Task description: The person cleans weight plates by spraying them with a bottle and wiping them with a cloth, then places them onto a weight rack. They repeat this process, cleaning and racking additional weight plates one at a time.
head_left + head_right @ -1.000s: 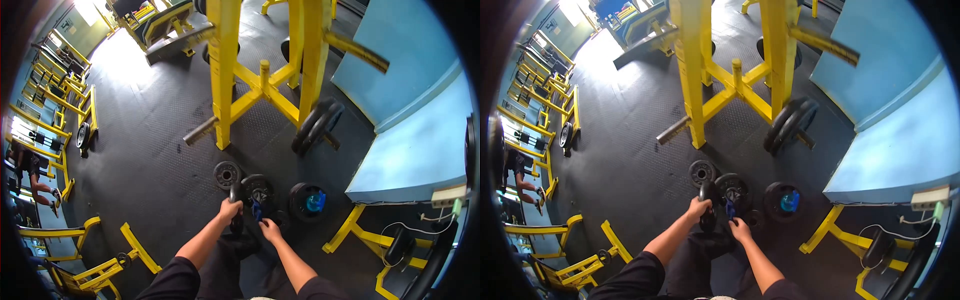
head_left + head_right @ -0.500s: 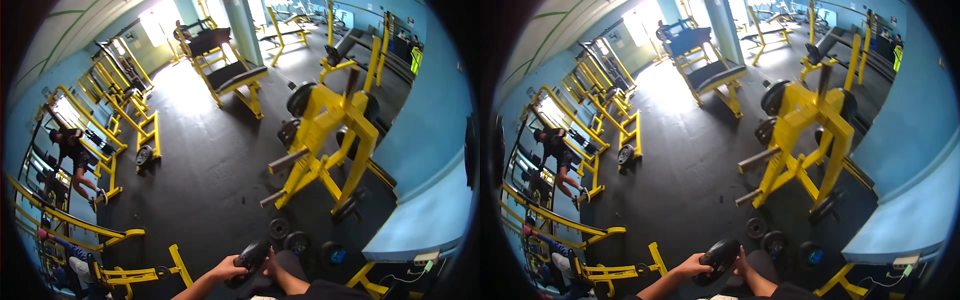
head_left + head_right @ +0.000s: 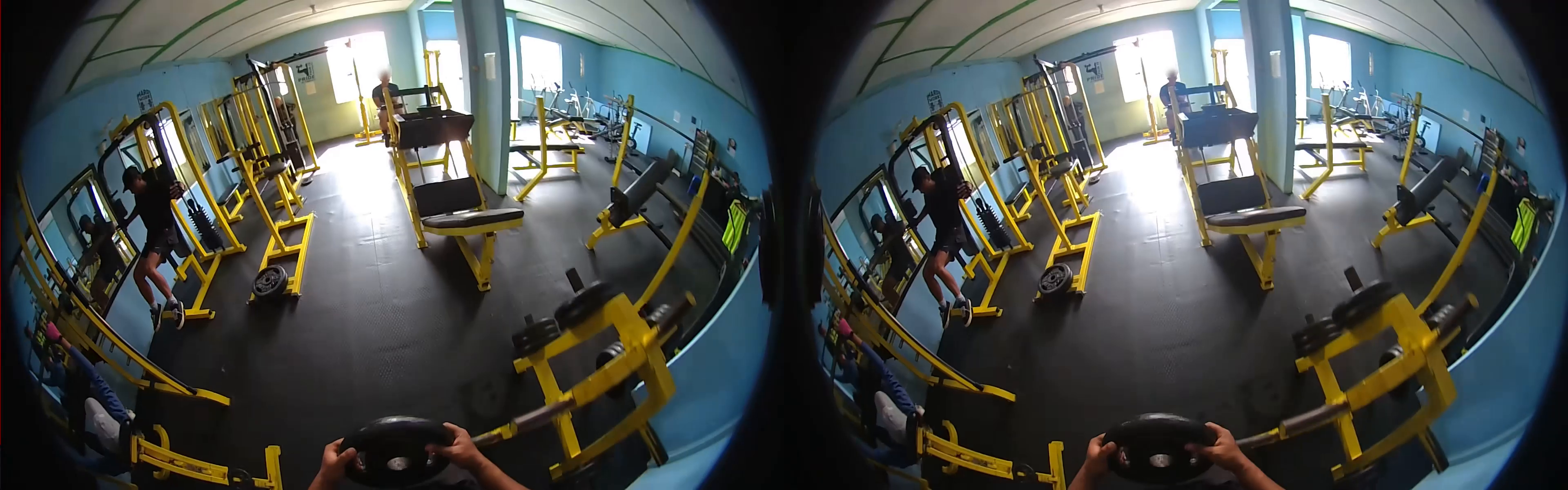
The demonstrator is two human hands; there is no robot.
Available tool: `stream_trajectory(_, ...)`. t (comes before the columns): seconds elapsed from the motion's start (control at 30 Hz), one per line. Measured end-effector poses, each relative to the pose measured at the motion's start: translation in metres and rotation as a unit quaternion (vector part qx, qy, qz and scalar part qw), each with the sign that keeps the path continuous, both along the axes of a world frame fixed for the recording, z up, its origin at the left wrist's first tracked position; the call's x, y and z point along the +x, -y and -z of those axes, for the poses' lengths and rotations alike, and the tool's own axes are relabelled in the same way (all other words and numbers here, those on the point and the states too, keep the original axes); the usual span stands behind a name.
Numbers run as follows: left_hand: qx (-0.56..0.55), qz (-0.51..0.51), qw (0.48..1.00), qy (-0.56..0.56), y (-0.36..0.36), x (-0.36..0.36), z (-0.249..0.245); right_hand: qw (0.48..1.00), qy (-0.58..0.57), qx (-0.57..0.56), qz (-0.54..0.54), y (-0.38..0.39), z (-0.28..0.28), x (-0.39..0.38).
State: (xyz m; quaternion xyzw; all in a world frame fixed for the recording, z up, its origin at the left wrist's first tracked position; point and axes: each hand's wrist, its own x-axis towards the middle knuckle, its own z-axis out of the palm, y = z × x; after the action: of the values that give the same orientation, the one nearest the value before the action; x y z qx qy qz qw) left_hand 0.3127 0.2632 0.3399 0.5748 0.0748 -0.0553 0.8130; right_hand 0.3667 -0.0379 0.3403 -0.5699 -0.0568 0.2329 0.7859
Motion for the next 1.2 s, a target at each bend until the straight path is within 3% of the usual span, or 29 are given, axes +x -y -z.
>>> stream_trajectory(0.13, -0.006, 0.009, 1.0, -0.001, -0.018, 0.08, 0.022, 0.999, 0.033, -0.039, 0.02, -0.013, 0.0, 0.08)
stream_trajectory(0.23, 0.01, -0.009, 1.0, 0.01, -0.017, 0.134, 0.011, 0.992, -0.005, -0.122, 0.005, -0.014, -0.017, 0.131)
stream_trajectory(0.3, 0.023, -0.012, 1.0, 0.015, -0.015, 0.179, -0.001, 0.984, 0.038, -0.175, 0.009, -0.014, -0.023, 0.166)
stream_trajectory(0.4, 0.009, 0.017, 0.999, 0.039, -0.02, 0.25, 0.013, 0.992, 0.027, -0.113, 0.044, -0.016, -0.026, 0.213)
stream_trajectory(0.5, -0.003, 0.067, 0.996, 0.058, -0.017, 0.33, 0.021, 0.982, 0.048, -0.162, 0.082, -0.013, -0.019, 0.267)
stream_trajectory(0.6, 0.005, 0.1, 0.994, 0.033, -0.012, 0.413, 0.037, 0.98, -0.007, -0.144, 0.135, -0.013, -0.024, 0.317)
stream_trajectory(0.63, 0.001, 0.118, 0.993, 0.028, -0.007, 0.441, 0.034, 0.965, 0.032, -0.212, 0.154, -0.011, -0.027, 0.334)
stream_trajectory(0.87, 0.019, 0.351, 0.935, 0.038, 0.056, 0.619, 0.011, 0.903, -0.004, -0.236, 0.358, -0.001, -0.048, 0.377)
stream_trajectory(0.97, 0.028, 0.444, 0.893, 0.061, 0.117, 0.678, -0.006, 0.854, -0.008, -0.204, 0.478, 0.009, -0.042, 0.385)
stream_trajectory(1.03, 0.029, 0.515, 0.855, 0.061, 0.164, 0.708, -0.004, 0.802, -0.003, -0.25, 0.543, 0.024, -0.038, 0.387)
stream_trajectory(1.2, 0.072, 0.588, 0.802, 0.072, 0.3, 0.747, 0.003, 0.704, 0.015, -0.256, 0.662, 0.086, 0.007, 0.399)
